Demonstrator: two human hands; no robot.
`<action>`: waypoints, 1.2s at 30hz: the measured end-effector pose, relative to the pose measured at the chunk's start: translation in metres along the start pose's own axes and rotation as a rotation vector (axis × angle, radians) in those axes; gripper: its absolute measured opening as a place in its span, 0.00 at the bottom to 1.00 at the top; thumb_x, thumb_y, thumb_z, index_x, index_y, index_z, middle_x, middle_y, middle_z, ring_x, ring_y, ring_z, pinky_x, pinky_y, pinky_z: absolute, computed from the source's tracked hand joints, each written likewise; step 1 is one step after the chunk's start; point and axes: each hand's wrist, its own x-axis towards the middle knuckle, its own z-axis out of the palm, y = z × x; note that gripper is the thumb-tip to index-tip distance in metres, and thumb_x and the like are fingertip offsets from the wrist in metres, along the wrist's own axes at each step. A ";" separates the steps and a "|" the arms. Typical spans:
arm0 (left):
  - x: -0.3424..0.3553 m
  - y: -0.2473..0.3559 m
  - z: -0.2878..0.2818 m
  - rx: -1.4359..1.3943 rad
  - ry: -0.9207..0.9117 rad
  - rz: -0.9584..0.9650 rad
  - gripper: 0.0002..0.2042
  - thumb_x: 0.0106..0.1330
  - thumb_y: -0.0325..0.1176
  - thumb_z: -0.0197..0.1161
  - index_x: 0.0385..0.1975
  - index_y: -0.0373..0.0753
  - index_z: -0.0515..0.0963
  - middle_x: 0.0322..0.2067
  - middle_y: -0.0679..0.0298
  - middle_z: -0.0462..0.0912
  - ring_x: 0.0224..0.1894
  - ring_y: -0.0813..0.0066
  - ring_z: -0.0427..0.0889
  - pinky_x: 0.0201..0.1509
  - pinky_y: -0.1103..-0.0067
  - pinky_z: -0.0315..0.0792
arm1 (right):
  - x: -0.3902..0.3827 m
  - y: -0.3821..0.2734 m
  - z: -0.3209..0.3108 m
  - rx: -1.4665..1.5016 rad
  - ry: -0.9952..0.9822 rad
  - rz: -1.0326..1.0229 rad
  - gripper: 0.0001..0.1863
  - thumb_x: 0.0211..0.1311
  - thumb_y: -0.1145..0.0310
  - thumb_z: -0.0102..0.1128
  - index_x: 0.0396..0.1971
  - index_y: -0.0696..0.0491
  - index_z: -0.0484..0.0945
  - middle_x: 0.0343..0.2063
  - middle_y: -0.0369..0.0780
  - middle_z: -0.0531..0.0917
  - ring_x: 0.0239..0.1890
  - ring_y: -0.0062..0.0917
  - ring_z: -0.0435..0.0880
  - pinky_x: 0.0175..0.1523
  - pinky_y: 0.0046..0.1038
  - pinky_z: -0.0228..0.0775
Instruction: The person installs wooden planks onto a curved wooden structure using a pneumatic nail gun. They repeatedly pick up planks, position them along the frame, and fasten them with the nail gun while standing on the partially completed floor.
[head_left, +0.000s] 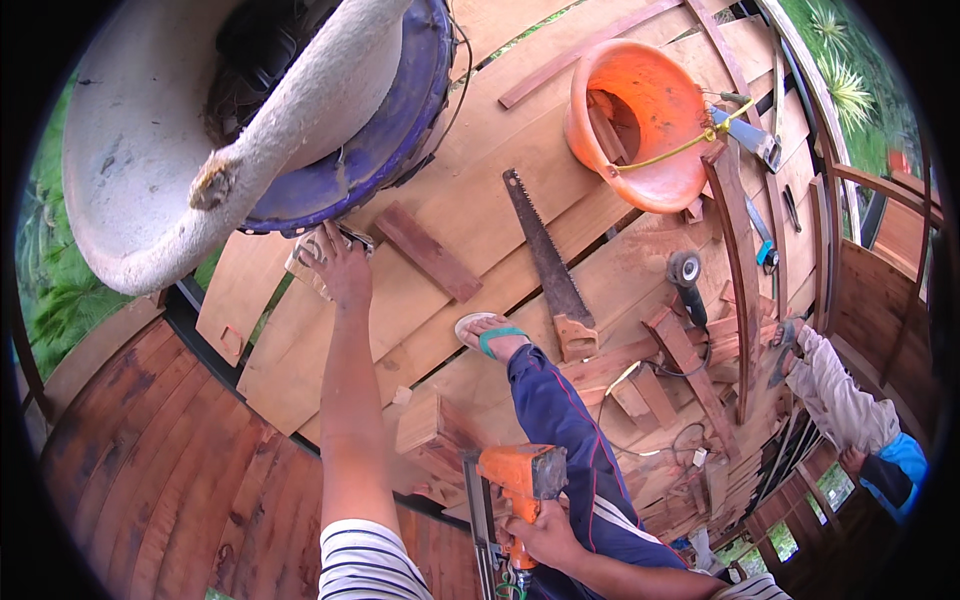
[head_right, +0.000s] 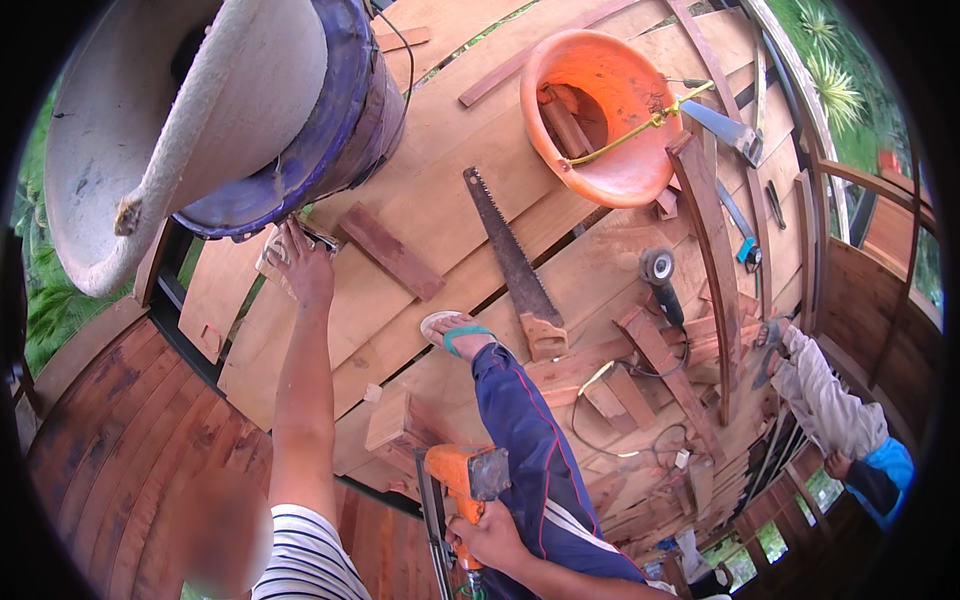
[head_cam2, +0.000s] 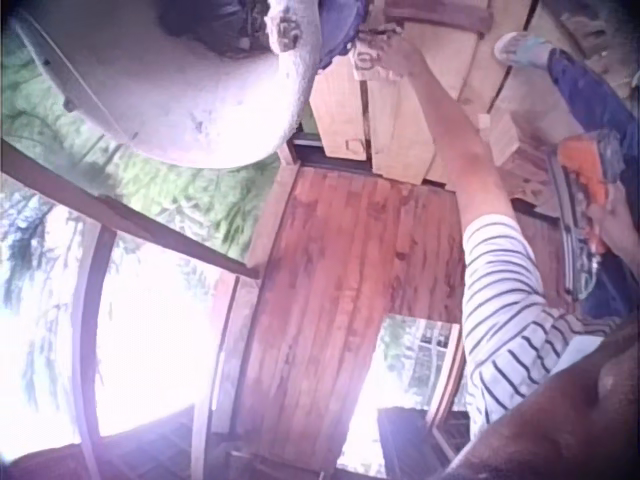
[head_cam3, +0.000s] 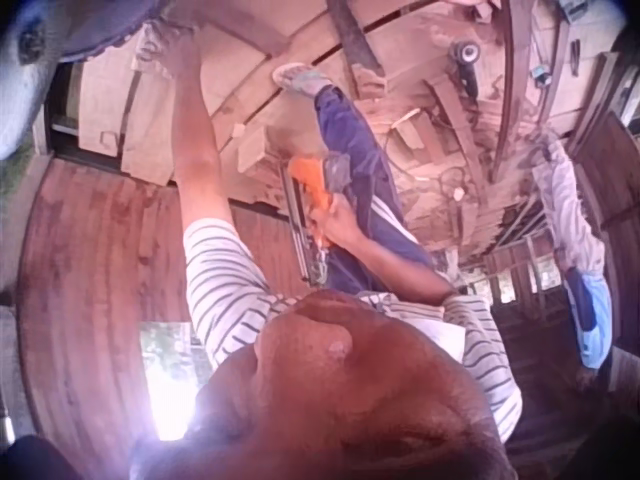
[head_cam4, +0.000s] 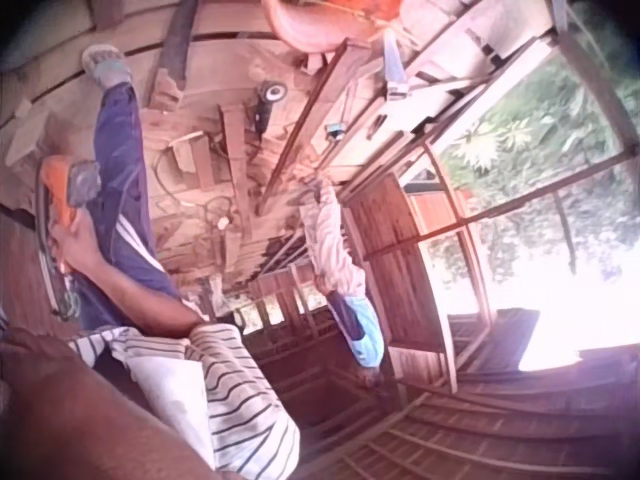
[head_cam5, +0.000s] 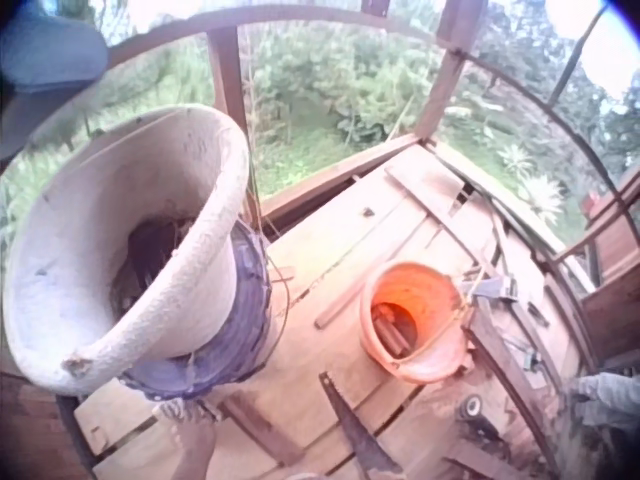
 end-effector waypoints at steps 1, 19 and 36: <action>0.003 0.002 -0.005 0.033 -0.053 0.024 0.08 0.64 0.35 0.56 0.36 0.47 0.84 0.71 0.59 0.58 0.75 0.57 0.48 0.69 0.37 0.38 | -0.001 -0.004 0.001 -0.007 0.002 -0.004 0.14 0.58 0.78 0.56 0.45 0.62 0.72 0.20 0.40 0.80 0.22 0.20 0.80 0.29 0.24 0.73; 0.030 -0.013 0.013 0.205 -0.063 0.406 0.10 0.60 0.35 0.60 0.37 0.46 0.85 0.69 0.62 0.62 0.71 0.65 0.59 0.67 0.50 0.59 | 0.001 -0.008 -0.005 -0.027 -0.011 -0.005 0.14 0.58 0.77 0.58 0.45 0.62 0.74 0.21 0.39 0.81 0.22 0.19 0.80 0.30 0.23 0.74; 0.033 -0.018 0.011 0.087 -0.196 0.374 0.08 0.59 0.32 0.58 0.33 0.40 0.84 0.69 0.60 0.62 0.71 0.63 0.60 0.66 0.49 0.61 | 0.000 -0.021 -0.001 -0.061 0.007 -0.014 0.14 0.57 0.78 0.58 0.44 0.62 0.74 0.21 0.39 0.81 0.22 0.19 0.81 0.30 0.22 0.74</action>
